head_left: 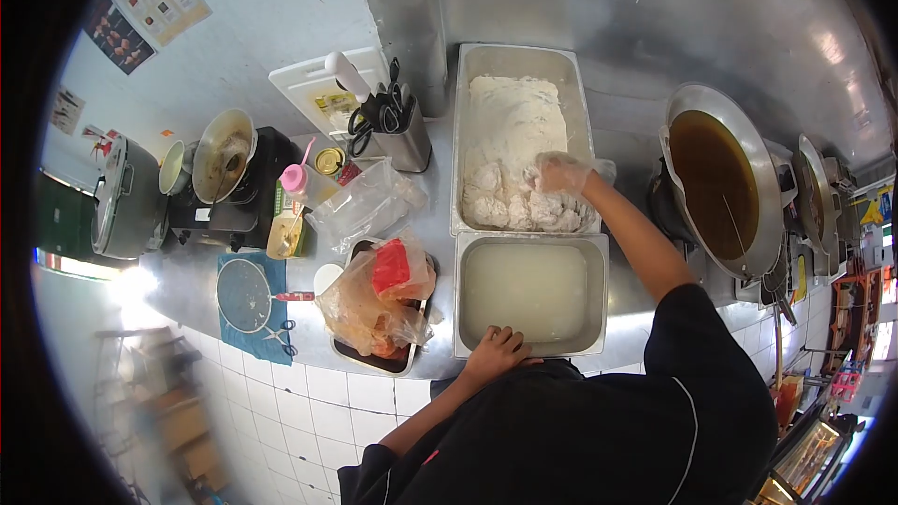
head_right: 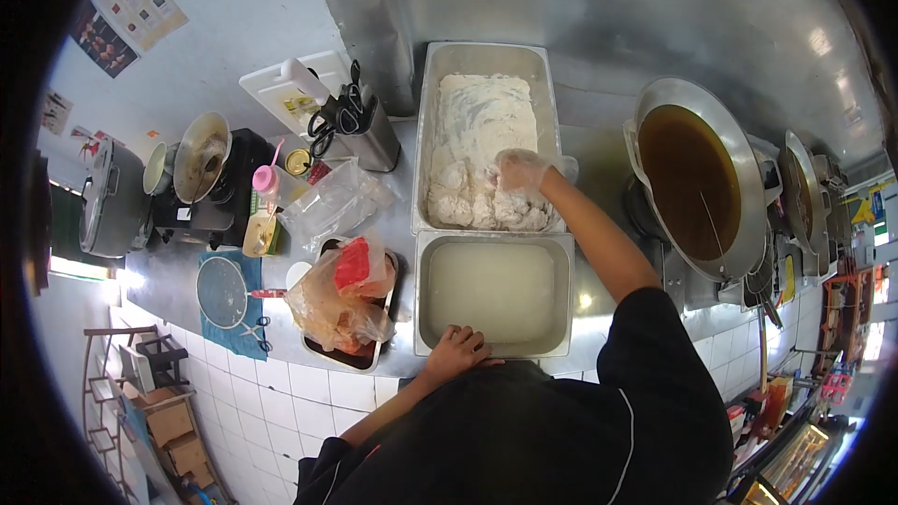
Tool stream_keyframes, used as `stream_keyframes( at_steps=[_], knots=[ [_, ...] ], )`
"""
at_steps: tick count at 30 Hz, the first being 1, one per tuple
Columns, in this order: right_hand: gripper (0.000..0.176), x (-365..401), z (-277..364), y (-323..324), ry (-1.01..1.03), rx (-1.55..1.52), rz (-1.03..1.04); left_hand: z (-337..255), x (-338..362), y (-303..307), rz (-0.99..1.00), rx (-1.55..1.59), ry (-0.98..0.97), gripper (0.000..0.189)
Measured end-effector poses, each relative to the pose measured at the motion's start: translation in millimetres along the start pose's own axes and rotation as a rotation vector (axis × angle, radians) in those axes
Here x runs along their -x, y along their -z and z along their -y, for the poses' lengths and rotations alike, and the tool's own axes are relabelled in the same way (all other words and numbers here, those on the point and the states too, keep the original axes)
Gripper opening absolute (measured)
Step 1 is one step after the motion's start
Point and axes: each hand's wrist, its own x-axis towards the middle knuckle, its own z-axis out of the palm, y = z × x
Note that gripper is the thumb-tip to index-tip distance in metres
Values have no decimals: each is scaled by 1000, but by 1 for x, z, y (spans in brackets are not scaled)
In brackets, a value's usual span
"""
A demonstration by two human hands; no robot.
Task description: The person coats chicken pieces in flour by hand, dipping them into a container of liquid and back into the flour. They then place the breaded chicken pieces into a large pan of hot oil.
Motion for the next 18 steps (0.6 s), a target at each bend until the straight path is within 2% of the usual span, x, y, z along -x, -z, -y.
stream_keyframes(
  at_steps=[1,2,4,5,8,9,10,11,12,13,14,17,18],
  knots=[
    [23,10,7,17,10,12,-4,0,1,-2,-4,7,4,40],
    [22,32,16,51,-63,-135,-163,0,2,-4,-7,15,8,40],
    [24,46,44,57,-275,-284,-257,0,-1,-2,-26,7,6,39],
    [26,37,64,32,-422,-284,-191,-1,-1,-1,-29,6,-8,39],
    [34,35,87,22,-525,-356,-129,-1,-3,1,-27,42,-24,38],
    [37,41,96,37,-588,-293,-285,-1,-3,-1,-41,29,1,37],
    [44,25,106,2,-679,-311,-294,-4,1,-4,-55,25,9,37],
    [47,-3,111,-49,-654,-294,-865,-4,2,-9,-68,30,-13,36],
    [43,-12,114,-53,-696,-173,-701,-3,1,-12,-96,18,-18,35],
    [46,-46,120,-106,-866,-377,-447,-5,2,-13,-119,19,-31,34],
    [36,-41,118,-86,-827,-312,-548,-2,4,-19,-98,0,-62,35],
    [33,-52,103,-49,-874,-649,-667,-5,2,-19,-55,-72,-108,36],
    [30,-54,95,-32,-885,-712,-528,-6,4,-18,-50,-112,-84,36]
  ],
)
